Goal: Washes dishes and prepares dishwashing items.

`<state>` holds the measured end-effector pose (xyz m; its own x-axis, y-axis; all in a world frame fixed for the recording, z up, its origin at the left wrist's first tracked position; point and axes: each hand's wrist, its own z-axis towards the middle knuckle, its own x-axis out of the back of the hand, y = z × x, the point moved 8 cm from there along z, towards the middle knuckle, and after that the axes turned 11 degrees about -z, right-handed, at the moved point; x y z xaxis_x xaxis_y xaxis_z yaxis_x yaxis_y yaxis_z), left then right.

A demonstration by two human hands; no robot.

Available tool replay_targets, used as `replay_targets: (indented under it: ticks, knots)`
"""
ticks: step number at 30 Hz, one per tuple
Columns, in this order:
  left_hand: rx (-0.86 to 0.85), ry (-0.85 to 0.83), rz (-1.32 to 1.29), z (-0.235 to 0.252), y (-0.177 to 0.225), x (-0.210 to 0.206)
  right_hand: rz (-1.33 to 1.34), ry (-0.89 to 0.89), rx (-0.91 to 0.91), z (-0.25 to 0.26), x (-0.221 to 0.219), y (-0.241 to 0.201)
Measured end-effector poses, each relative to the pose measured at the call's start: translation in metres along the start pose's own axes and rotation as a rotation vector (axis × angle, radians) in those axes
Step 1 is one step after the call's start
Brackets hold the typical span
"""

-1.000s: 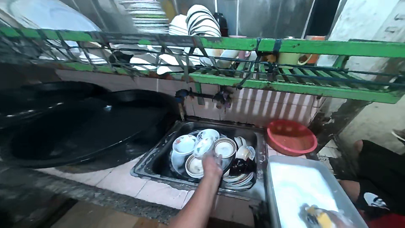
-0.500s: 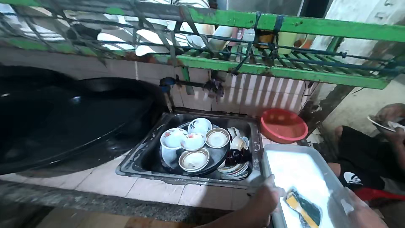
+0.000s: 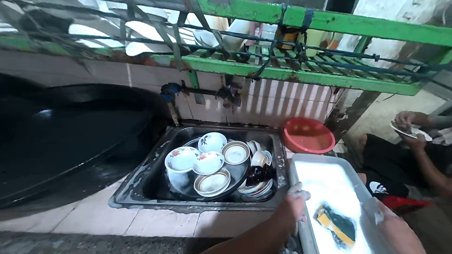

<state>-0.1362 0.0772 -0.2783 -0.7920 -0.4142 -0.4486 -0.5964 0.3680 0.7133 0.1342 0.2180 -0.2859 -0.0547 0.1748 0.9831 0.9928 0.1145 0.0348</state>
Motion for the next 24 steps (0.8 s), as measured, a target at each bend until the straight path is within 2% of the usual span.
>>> replay_targets:
  ticks: [3, 6, 7, 8, 9, 11, 14, 16, 18, 22, 24]
  knots:
    - [-0.017, -0.049, 0.020, 0.003, -0.005, 0.008, -0.003, 0.056, 0.029, -0.005, 0.003, -0.008]
    - [-0.066, -0.095, 0.024, 0.002, -0.003, 0.022, 0.018, 0.271, 0.299, -0.034, 0.022, -0.046]
    - [-0.077, -0.106, 0.033, 0.001, -0.001, 0.029, 0.027, 0.267, 0.405, -0.045, 0.024, -0.065]
    - [-0.087, -0.114, 0.054, 0.000, 0.000, 0.039, 0.037, 0.169, 0.475, -0.054, 0.020, -0.083]
    - [-0.091, -0.109, 0.084, -0.001, 0.001, 0.051, 0.056, -0.007, 0.504, -0.060, 0.010, -0.100]
    - [-0.100, -0.044, 0.125, -0.002, 0.001, 0.080, 0.034, -0.252, 0.489, -0.056, -0.023, -0.118]
    - [-0.138, 0.099, 0.062, -0.008, 0.002, 0.124, -0.120, -0.450, 0.343, -0.048, -0.057, -0.119]
    - [-0.166, 0.158, 0.053, -0.016, 0.003, 0.147, -0.238, -0.521, 0.276, -0.046, -0.065, -0.119]
    - [-0.187, 0.183, 0.062, -0.023, 0.003, 0.163, -0.308, -0.486, 0.324, -0.047, -0.062, -0.127]
    - [-0.181, 0.293, 0.153, -0.034, -0.002, 0.186, -0.203, -0.195, 0.483, -0.051, -0.043, -0.146]
    - [-0.196, 0.348, 0.177, -0.034, -0.004, 0.199, -0.111, -0.203, 0.453, -0.053, -0.038, -0.146]
